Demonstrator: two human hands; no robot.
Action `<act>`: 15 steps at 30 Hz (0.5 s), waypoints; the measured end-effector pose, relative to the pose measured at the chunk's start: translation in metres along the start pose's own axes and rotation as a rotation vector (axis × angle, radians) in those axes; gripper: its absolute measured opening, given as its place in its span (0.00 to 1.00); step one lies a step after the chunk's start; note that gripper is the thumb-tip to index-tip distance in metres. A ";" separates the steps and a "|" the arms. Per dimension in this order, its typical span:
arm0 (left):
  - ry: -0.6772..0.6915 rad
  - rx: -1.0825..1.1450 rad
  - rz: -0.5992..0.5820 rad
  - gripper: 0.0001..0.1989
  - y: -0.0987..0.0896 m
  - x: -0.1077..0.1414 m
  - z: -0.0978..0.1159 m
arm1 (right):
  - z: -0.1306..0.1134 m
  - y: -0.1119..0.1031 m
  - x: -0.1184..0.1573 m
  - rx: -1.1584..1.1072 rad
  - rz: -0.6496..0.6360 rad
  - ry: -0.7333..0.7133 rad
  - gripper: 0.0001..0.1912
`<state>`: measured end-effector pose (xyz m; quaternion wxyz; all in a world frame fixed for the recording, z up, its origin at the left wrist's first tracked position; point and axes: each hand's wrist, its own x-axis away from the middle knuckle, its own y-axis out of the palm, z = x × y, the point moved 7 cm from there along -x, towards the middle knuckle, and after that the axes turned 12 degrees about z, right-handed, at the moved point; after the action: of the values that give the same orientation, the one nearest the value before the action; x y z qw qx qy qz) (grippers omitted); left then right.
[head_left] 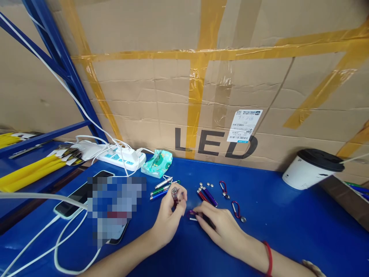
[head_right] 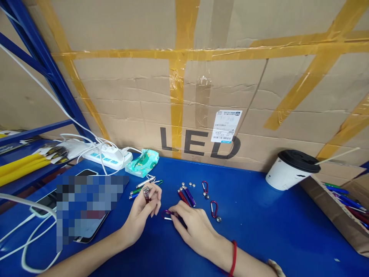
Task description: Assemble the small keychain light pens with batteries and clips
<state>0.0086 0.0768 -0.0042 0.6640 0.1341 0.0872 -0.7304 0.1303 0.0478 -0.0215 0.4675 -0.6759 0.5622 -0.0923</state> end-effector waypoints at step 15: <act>-0.343 -0.093 -0.249 0.14 0.027 0.012 -0.032 | 0.013 -0.022 -0.003 -0.456 0.375 0.101 0.09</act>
<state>0.0373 0.0720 -0.0371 0.5791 -0.0346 0.0227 -0.8142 0.1522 0.0561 -0.0114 0.2840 -0.6422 0.7062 0.0908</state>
